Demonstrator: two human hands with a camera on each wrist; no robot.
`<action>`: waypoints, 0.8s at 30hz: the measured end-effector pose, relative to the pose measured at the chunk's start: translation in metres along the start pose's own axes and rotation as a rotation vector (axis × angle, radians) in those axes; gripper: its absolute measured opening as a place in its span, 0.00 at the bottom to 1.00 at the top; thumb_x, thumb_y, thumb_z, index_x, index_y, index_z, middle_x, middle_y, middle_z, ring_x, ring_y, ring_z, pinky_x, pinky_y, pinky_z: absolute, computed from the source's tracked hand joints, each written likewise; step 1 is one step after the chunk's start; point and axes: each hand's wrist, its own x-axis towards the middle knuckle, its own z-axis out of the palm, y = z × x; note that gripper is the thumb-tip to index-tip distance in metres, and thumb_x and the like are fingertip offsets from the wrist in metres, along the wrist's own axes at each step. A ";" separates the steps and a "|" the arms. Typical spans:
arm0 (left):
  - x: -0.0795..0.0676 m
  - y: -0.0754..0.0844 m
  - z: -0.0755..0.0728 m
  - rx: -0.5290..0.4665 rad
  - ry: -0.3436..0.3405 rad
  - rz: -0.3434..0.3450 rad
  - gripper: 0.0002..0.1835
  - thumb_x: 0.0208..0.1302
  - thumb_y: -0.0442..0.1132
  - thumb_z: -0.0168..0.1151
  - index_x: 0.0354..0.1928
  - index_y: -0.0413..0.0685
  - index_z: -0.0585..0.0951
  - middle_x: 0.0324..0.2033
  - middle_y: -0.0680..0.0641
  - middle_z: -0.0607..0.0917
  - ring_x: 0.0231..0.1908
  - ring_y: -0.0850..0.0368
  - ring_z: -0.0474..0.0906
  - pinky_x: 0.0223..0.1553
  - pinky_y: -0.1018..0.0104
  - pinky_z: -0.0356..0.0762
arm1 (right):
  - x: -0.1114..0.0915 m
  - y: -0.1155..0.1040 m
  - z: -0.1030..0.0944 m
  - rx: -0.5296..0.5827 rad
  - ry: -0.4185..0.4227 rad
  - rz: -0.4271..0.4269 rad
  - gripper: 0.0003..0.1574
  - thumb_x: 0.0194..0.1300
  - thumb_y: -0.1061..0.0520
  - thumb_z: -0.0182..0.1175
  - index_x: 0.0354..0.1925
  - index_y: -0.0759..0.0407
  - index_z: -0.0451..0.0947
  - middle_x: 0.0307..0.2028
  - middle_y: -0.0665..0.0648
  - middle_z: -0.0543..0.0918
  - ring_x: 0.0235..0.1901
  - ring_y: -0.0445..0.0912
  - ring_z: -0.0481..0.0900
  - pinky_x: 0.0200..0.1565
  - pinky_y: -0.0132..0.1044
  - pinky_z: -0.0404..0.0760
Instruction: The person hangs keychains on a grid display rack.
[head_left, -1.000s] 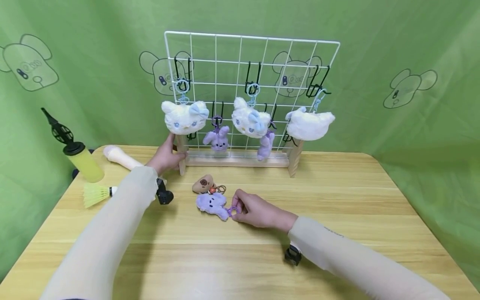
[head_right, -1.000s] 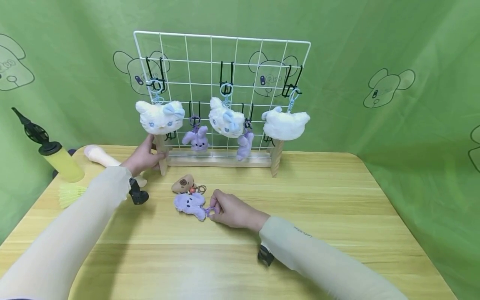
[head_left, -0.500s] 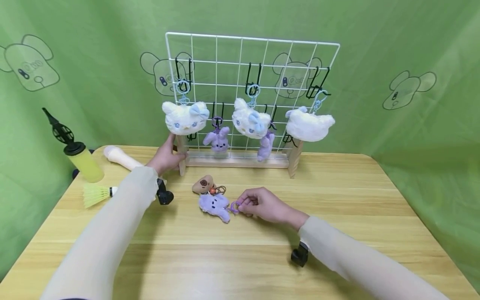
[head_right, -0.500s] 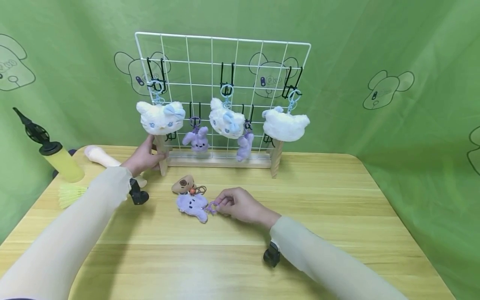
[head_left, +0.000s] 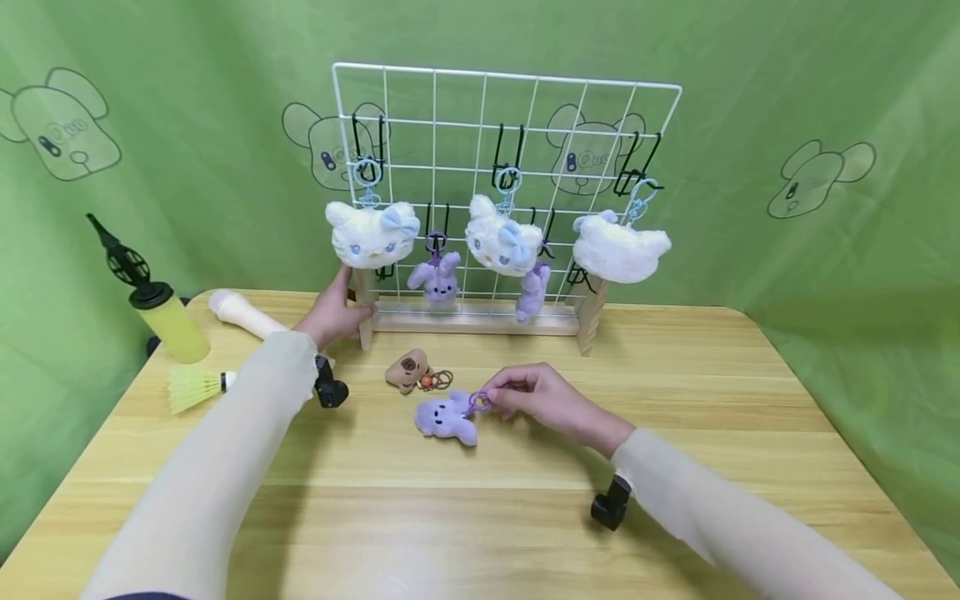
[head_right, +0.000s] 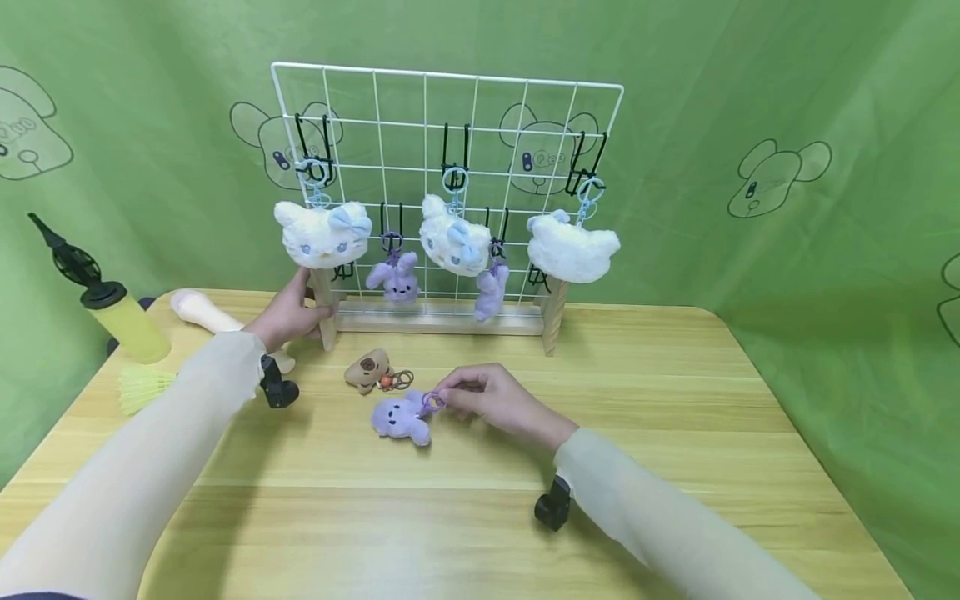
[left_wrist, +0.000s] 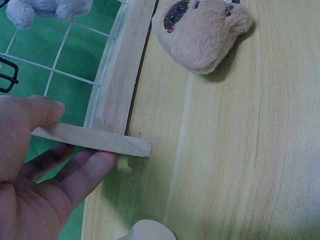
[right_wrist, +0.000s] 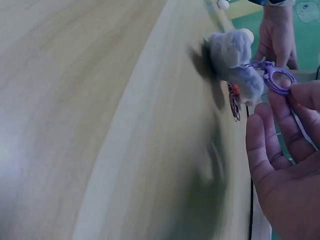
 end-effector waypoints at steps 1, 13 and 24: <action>0.000 0.000 0.000 0.003 0.001 0.001 0.57 0.73 0.31 0.58 0.84 0.65 0.28 0.76 0.23 0.60 0.66 0.24 0.73 0.56 0.42 0.89 | -0.001 -0.001 -0.002 0.002 0.011 0.001 0.16 0.74 0.60 0.62 0.53 0.68 0.85 0.42 0.53 0.91 0.38 0.47 0.86 0.46 0.41 0.91; 0.003 0.001 0.002 0.000 -0.004 0.002 0.56 0.73 0.30 0.58 0.84 0.65 0.28 0.75 0.23 0.61 0.65 0.24 0.73 0.57 0.42 0.89 | -0.017 -0.005 -0.031 0.185 0.138 -0.011 0.12 0.78 0.63 0.54 0.52 0.67 0.81 0.44 0.45 0.90 0.45 0.38 0.89 0.56 0.37 0.91; -0.001 0.001 0.001 -0.022 -0.008 0.000 0.58 0.73 0.31 0.58 0.83 0.67 0.26 0.80 0.25 0.52 0.66 0.24 0.74 0.54 0.45 0.91 | -0.037 -0.019 -0.073 0.320 0.324 -0.075 0.11 0.81 0.60 0.51 0.44 0.51 0.80 0.42 0.44 0.88 0.43 0.36 0.86 0.52 0.27 0.89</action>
